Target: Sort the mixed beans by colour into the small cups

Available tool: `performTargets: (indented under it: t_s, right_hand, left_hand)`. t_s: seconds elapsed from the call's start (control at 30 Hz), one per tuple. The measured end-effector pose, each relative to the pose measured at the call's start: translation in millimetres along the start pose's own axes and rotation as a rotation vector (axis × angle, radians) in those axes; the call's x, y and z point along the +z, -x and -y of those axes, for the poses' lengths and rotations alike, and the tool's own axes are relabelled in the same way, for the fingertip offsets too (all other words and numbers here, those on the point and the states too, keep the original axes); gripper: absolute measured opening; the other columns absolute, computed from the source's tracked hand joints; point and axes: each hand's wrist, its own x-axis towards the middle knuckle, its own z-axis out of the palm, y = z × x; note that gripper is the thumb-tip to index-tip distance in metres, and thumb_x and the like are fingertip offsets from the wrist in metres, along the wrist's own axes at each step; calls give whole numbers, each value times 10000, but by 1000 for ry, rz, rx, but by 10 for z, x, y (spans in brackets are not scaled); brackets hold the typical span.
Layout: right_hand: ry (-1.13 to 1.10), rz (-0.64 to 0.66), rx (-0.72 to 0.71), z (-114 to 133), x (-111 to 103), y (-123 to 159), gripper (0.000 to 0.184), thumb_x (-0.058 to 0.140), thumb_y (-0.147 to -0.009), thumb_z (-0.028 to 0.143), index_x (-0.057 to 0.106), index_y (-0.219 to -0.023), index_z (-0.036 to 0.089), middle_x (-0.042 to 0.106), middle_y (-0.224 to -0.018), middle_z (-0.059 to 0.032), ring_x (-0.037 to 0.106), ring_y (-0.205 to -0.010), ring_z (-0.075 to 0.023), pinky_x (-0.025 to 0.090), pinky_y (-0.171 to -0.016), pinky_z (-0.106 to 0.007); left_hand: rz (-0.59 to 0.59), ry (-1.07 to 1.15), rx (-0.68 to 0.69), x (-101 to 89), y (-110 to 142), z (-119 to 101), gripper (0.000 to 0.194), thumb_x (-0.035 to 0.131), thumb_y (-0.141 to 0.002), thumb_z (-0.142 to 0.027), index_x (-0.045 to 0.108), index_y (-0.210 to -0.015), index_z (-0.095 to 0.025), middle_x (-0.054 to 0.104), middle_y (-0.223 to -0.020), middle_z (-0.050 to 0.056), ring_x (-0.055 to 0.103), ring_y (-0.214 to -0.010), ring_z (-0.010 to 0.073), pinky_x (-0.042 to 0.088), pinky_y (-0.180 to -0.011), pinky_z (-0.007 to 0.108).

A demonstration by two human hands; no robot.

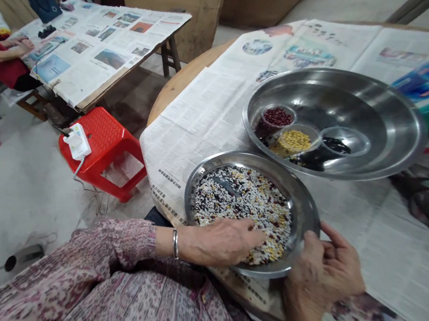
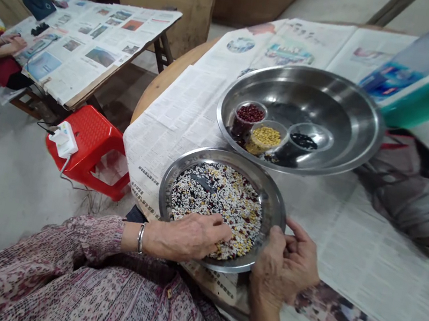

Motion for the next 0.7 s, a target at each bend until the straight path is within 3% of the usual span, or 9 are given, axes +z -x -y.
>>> performTargets:
  t_s: [0.17, 0.33, 0.43, 0.53, 0.7]
  right_hand:
    - [-6, 5, 2, -57, -18, -19, 512, 668, -683, 344, 709, -1144, 124, 504, -598, 54, 423, -509, -87, 325, -500, -236]
    - [-10, 8, 26, -80, -18, -23, 519, 666, -698, 359, 702, -1164, 132, 514, -608, 54, 435, -514, -86, 332, -502, -232]
    - [-5, 5, 16, -80, -5, -17, 512, 666, -694, 352, 706, -1157, 136, 506, -606, 58, 429, -512, -83, 334, -505, -232]
    - [-5, -5, 13, -69, 7, -16, 529, 668, -680, 357, 706, -1154, 124, 498, -596, 61, 418, -507, -82, 326, -502, -233]
    - [-9, -4, 15, -36, 5, -24, 535, 661, -666, 357, 705, -1142, 117, 513, -596, 53, 431, -514, -90, 329, -502, -234]
  left_hand:
    - [-183, 72, 191, 31, -91, 114, 241, 410, -1006, -221, 528, -1198, -137, 575, -1124, 94, 587, -976, 161, 527, -828, 279]
    - [-380, -23, 40, -134, 43, 491, 251, 361, -982, -111, 567, -1118, -158, 571, -1070, 54, 565, -901, 121, 506, -826, 258]
    - [-355, -128, 60, -267, 117, 645, 254, 369, -970, -78, 589, -1075, -149, 584, -1049, 56, 556, -964, 129, 480, -886, 262]
    - [-264, -250, 168, -348, 113, 663, 275, 393, -954, -58, 615, -1088, -150, 599, -1129, 72, 530, -1036, 148, 445, -956, 273]
    - [-137, -385, 334, -315, -37, 579, 239, 457, -985, -223, 621, -1159, -238, 567, -1334, 33, 484, -1160, 200, 434, -954, 336]
